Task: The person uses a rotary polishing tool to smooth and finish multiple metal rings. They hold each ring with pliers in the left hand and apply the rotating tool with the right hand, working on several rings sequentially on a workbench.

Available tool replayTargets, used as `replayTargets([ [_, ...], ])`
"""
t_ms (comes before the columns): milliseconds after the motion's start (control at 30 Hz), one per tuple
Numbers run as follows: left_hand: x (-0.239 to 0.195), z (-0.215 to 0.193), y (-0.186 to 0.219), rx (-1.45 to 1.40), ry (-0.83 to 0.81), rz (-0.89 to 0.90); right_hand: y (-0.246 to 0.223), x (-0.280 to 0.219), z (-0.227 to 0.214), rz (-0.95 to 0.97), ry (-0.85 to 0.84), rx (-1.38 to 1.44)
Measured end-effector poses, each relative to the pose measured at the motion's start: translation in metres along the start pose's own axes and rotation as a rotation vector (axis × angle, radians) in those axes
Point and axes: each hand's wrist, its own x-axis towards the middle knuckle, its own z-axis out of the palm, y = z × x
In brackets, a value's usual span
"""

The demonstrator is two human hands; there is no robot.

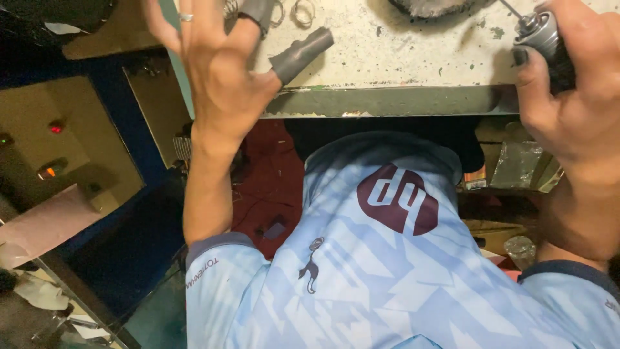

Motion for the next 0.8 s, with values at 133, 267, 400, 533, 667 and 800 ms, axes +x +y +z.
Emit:
replayTargets([
  [133,-0.029,-0.01,-0.017,-0.159,0.071,-0.101,0.002,-0.002,0.005,0.043,0.016,0.029],
  [267,0.005,-0.03,0.013,-0.181,0.233,0.041,-0.002,0.002,0.0,0.073,-0.011,-0.025],
  [400,0.006,0.0,0.017,-0.18,0.276,0.081,-0.002,0.005,0.0,0.051,-0.001,-0.042],
  [533,0.024,0.0,0.031,-0.013,0.074,0.053,-0.001,0.008,0.001,0.016,0.087,-0.342],
  [667,0.027,-0.006,0.031,-0.013,0.046,-0.003,-0.005,0.018,-0.002,0.043,0.114,-0.278],
  [800,0.023,-0.014,0.037,-0.024,0.201,0.005,-0.014,0.027,-0.011,0.074,0.126,-0.084],
])
